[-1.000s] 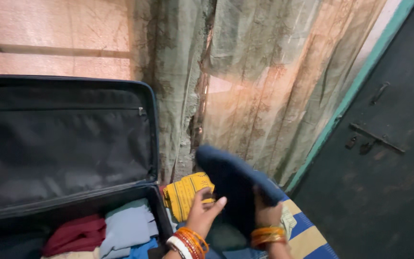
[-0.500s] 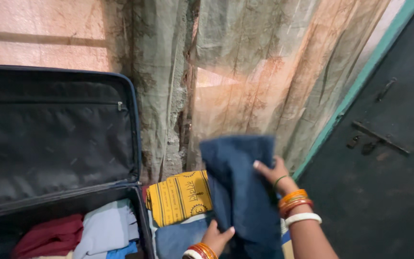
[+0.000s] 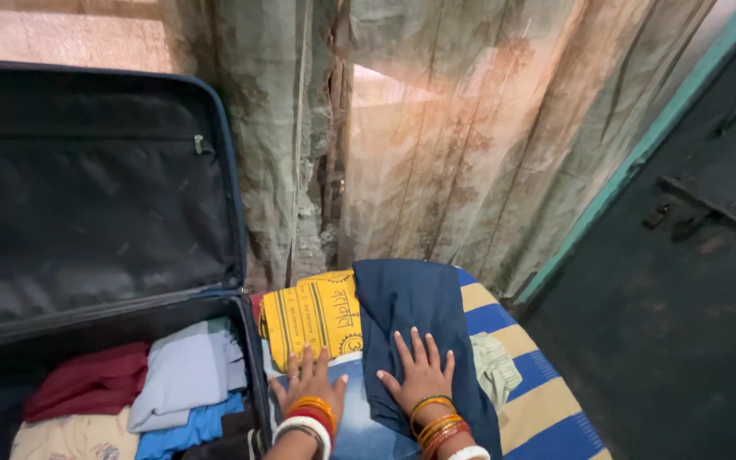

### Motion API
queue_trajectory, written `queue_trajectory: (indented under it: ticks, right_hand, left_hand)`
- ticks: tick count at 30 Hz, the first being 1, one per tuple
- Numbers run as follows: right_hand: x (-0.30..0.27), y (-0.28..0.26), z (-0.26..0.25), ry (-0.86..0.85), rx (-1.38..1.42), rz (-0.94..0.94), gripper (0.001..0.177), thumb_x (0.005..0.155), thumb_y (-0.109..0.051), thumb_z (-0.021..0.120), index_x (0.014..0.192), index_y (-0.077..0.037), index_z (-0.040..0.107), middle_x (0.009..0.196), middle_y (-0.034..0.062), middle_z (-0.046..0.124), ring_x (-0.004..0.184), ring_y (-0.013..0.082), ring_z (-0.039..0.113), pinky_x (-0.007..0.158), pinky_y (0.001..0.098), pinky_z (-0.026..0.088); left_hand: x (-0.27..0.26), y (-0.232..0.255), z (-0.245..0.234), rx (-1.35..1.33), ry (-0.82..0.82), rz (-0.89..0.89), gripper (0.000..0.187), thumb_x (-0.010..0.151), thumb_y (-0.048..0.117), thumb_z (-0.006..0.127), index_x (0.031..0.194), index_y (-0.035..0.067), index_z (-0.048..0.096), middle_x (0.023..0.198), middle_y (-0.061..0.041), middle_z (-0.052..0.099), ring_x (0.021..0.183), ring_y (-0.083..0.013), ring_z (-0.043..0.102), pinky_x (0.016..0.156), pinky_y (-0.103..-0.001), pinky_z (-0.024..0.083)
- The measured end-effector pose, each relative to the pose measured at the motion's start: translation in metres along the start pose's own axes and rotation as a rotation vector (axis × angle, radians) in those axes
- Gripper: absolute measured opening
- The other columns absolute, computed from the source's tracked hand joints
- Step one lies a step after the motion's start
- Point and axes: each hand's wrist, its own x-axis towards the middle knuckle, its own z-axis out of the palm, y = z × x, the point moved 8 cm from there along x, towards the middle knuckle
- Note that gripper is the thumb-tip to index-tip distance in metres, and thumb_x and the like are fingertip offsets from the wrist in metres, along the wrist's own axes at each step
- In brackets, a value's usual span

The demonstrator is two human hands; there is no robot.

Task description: The person packs a suitcase by placing folded garments such as pants, shirts, and jeans into it, and spreads a large yellow cloth over the packed items.

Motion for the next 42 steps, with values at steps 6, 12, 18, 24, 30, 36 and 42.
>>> queue_trajectory:
  ticks: [6, 12, 18, 24, 30, 36, 42]
  right_hand:
    - [0.005, -0.002, 0.013, 0.0, -0.015, 0.056, 0.083, 0.086, -0.071, 0.056, 0.157, -0.039, 0.027, 0.166, -0.0013, 0.02, 0.153, 0.0261, 0.015, 0.119, 0.0635, 0.01]
    - [-0.032, 0.001, 0.042, 0.198, -0.041, 0.043, 0.066, 0.092, -0.06, 0.053, 0.152, -0.04, 0.037, 0.165, -0.0004, 0.026, 0.152, 0.0302, 0.021, 0.117, 0.0629, 0.019]
    - [-0.046, -0.014, 0.041, 0.109, 0.134, 0.267, 0.066, 0.083, -0.042, 0.072, 0.144, -0.043, 0.05, 0.163, -0.0052, 0.036, 0.152, 0.0264, 0.027, 0.115, 0.0626, 0.024]
    - [-0.075, -0.176, -0.013, 0.431, 0.428, -0.203, 0.054, 0.074, -0.037, 0.08, 0.125, -0.034, 0.067, 0.145, 0.0012, 0.055, 0.135, 0.0323, 0.045, 0.113, 0.0522, 0.037]
    - [-0.136, -0.349, 0.001, 0.127, 0.404, -0.439, 0.045, 0.071, -0.033, 0.081, 0.115, -0.038, 0.071, 0.142, -0.0055, 0.056, 0.132, 0.0293, 0.046, 0.106, 0.0534, 0.036]
    - [-0.178, -0.46, 0.029, -0.07, 0.3, -0.594, 0.042, 0.075, -0.032, 0.08, 0.115, -0.038, 0.071, 0.143, -0.0051, 0.053, 0.134, 0.0292, 0.042, 0.109, 0.0555, 0.03]
    - [-0.191, -0.504, 0.068, -0.188, 0.179, -0.67, 0.038, 0.076, -0.029, 0.077, 0.113, -0.037, 0.072, 0.144, -0.005, 0.052, 0.137, 0.031, 0.039, 0.11, 0.0539, 0.03]
  left_hand:
    - [0.021, -0.015, 0.022, -0.042, 0.037, 0.103, 0.068, 0.102, 0.059, 0.034, 0.163, 0.033, 0.021, 0.174, 0.001, 0.003, 0.16, -0.0248, -0.001, 0.124, -0.063, -0.001]
    - [0.04, -0.035, 0.026, -0.156, 0.283, 0.395, 0.051, 0.096, 0.044, 0.059, 0.14, 0.019, 0.055, 0.158, -0.008, 0.043, 0.15, -0.0306, 0.031, 0.121, -0.054, 0.023]
    - [-0.014, -0.116, -0.028, -0.539, 0.604, 0.698, 0.03, 0.085, 0.01, 0.072, 0.115, 0.011, 0.071, 0.127, -0.015, 0.065, 0.124, -0.0367, 0.055, 0.11, -0.045, 0.04]
    - [-0.025, -0.307, -0.068, -0.544, 0.822, 0.467, 0.031, 0.074, 0.007, 0.077, 0.104, 0.014, 0.075, 0.111, -0.013, 0.071, 0.109, -0.0355, 0.064, 0.099, -0.045, 0.049]
    - [-0.029, -0.484, -0.068, -0.456, 0.857, 0.066, 0.032, 0.076, 0.016, 0.077, 0.107, 0.021, 0.077, 0.12, -0.015, 0.07, 0.113, -0.037, 0.064, 0.102, -0.045, 0.049]
    - [-0.025, -0.566, -0.043, -0.521, 0.702, -0.16, 0.025, 0.082, 0.023, 0.076, 0.106, 0.026, 0.079, 0.123, -0.013, 0.069, 0.116, -0.0362, 0.064, 0.103, -0.044, 0.049]
    - [0.006, -0.608, -0.021, -0.65, 0.667, -0.228, 0.023, 0.083, 0.024, 0.077, 0.105, 0.024, 0.08, 0.122, -0.015, 0.069, 0.117, -0.0362, 0.065, 0.104, -0.042, 0.051]
